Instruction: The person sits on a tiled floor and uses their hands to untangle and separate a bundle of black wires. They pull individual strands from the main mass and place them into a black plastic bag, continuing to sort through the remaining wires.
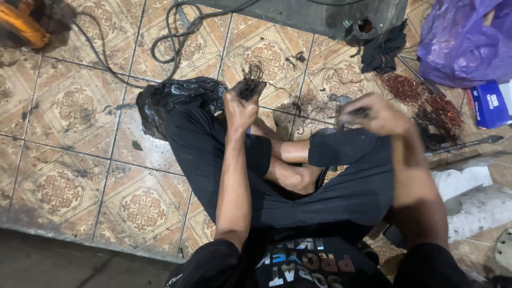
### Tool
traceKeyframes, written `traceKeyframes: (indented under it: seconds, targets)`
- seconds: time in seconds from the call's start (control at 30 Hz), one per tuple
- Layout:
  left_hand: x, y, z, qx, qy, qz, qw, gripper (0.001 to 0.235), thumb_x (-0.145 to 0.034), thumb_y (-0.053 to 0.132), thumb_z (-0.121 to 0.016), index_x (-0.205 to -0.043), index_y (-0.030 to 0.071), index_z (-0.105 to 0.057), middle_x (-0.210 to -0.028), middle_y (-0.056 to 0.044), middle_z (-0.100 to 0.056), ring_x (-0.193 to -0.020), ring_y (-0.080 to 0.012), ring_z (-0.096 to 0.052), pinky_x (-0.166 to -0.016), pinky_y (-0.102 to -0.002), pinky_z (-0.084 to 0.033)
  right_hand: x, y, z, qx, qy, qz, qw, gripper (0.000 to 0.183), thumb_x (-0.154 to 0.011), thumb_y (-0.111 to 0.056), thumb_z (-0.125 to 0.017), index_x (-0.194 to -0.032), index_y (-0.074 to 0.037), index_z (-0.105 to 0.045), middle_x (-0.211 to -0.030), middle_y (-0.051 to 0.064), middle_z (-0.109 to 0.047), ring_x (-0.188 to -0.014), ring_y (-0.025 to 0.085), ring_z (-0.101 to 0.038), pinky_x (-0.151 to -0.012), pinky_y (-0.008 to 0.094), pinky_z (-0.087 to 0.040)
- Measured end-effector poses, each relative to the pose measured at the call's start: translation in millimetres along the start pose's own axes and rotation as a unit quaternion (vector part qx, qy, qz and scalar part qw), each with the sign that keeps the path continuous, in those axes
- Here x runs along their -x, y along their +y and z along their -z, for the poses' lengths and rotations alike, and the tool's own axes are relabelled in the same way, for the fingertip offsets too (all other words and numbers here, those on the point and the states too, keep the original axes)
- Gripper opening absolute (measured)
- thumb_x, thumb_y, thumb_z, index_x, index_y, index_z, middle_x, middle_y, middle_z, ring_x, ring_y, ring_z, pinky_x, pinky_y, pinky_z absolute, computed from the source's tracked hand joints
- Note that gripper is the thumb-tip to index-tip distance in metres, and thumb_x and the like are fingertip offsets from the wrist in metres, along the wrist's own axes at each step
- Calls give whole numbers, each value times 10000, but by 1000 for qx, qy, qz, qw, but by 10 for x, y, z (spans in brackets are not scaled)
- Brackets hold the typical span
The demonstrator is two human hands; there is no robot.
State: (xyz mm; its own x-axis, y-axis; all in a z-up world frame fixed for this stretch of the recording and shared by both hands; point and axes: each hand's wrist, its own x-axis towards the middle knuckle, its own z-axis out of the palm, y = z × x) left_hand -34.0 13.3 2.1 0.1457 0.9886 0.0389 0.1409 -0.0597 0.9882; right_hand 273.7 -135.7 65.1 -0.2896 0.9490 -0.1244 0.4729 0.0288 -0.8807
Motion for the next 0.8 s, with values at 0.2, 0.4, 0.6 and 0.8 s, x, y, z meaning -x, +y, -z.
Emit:
traceKeyframes:
  seconds: [0.2, 0.4, 0.6, 0.8]
  targets:
    - [68, 59, -213, -79, -106, -69, 989, 236, -910, 292, -724, -920, 56, -739, -842, -87, -782, -717, -222, -742, -637, -360, -538, -1, 35, 455, 131, 180, -60, 973, 337, -1095, -320, -604, -1058, -11, -733, -1008, 143, -750, -909, 258, -719, -821, 419, -580]
    - [245, 72, -487, -3, -241, 102, 965, 370, -899, 403, -710, -731, 143, -509, -676, -12, -539, -625, -163, -484, -634, -349, -380, -378, 408, 372, 255, 379, 17, 889, 204, -1164, -138, -670, -1098, 35, -756, -994, 177, -741, -869, 274, -693, -749, 411, -567]
    - [289, 100, -708, 8, -129, 186, 974, 596, -942, 556, -597, -528, 214, -339, -467, 53, -345, -422, -103, -314, -462, -331, -249, -664, 170, -156, 323, 441, -97, 832, 312, -1043, -244, -749, -1294, -61, -715, -1454, 169, -397, -1367, 368, -404, -1190, 616, -276]
    - [299, -152, -780, 94, -21, 245, 965, 577, -990, 476, -595, -501, 187, -495, -442, 17, -475, -435, -115, -458, -494, -254, -303, -808, 410, -924, 117, 445, 22, 887, 80, -977, -162, -747, -1005, -92, -775, -962, 141, -693, -1039, 354, -668, -960, 460, -477]
